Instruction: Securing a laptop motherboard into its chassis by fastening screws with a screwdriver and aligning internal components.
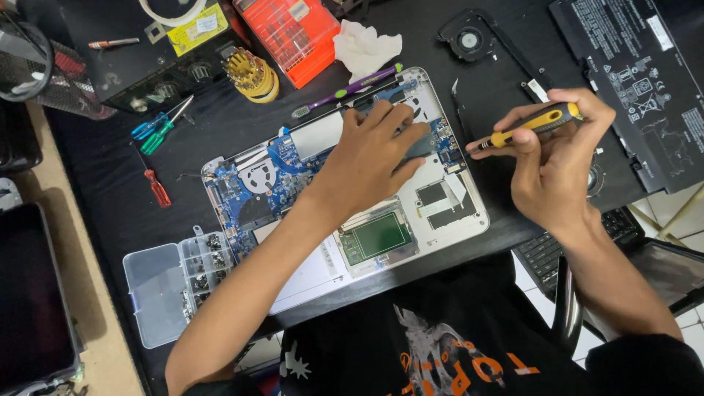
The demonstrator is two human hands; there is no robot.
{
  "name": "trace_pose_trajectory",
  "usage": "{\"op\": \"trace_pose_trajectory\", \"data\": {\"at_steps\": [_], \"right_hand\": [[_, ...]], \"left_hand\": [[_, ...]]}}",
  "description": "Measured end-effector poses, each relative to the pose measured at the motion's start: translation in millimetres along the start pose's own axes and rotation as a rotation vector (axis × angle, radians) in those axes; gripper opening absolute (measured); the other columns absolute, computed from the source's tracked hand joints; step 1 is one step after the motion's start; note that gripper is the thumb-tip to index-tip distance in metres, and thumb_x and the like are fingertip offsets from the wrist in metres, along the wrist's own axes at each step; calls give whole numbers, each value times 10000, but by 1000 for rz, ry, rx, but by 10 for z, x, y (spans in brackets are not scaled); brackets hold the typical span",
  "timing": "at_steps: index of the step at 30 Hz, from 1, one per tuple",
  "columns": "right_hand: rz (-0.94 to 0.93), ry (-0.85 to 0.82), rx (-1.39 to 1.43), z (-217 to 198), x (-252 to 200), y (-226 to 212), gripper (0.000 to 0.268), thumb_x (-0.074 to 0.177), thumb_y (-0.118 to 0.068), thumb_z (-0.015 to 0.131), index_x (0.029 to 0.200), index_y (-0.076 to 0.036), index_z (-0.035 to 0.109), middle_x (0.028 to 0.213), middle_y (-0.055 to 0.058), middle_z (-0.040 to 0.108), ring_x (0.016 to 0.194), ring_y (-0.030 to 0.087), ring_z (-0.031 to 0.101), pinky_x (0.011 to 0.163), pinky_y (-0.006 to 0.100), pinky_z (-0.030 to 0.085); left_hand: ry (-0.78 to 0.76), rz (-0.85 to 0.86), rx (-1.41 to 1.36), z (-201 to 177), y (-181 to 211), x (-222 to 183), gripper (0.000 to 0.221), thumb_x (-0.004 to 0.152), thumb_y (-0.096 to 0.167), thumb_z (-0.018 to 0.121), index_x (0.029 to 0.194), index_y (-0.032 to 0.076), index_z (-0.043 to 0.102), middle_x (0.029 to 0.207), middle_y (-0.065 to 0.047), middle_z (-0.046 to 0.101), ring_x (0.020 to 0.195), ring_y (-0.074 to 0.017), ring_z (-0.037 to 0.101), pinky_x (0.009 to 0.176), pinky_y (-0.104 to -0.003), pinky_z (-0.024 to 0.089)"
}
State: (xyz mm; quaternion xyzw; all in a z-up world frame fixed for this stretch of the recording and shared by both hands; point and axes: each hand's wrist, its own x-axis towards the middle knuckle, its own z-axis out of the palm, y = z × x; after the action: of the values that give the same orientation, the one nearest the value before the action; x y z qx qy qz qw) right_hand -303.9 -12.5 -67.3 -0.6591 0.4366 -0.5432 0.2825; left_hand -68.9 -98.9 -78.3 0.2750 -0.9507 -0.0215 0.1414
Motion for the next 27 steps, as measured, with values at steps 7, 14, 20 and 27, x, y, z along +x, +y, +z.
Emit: {"op": "trace_pose_trajectory", "data": {"at_steps": [7,14,20,27], "right_hand": [[-19,-9,-17,-5,15,33,230,1171,-18,341,1291,-77,153,1030,350,504,776,433,668,779,547,683],[-50,-86,37,-2,-16,141,280,1143,-39,381,1315,-82,164,1039,352,522,779,442,709,744,513,688],[-133,-103,-24,12,-25,211,296,1137,-46,402,1323,-74,173,993,342,533,742,397,709,716,467,678],[-144,-118,-75,-1,-94,289,346,1118,10,440,1345,-54,186,1037,345,555,799,396,729,745,424,659]], "left_hand": [[-19,-3,1,-16,51,-2,341,1002,394,674,1236,148,642,1207,-62,577,1075,-248,531,766,-445,433],[-33,14,39,-63,139,-47,318,1008,392,671,1244,184,626,1216,-75,556,1068,-288,501,754,-459,447],[-63,78,248,-127,269,-105,577,865,131,716,1394,315,576,1301,-125,574,1111,-345,546,823,-531,512],[-83,91,372,-121,351,-178,647,896,288,768,1481,330,494,1376,-128,546,1207,-354,547,949,-572,508]]}}
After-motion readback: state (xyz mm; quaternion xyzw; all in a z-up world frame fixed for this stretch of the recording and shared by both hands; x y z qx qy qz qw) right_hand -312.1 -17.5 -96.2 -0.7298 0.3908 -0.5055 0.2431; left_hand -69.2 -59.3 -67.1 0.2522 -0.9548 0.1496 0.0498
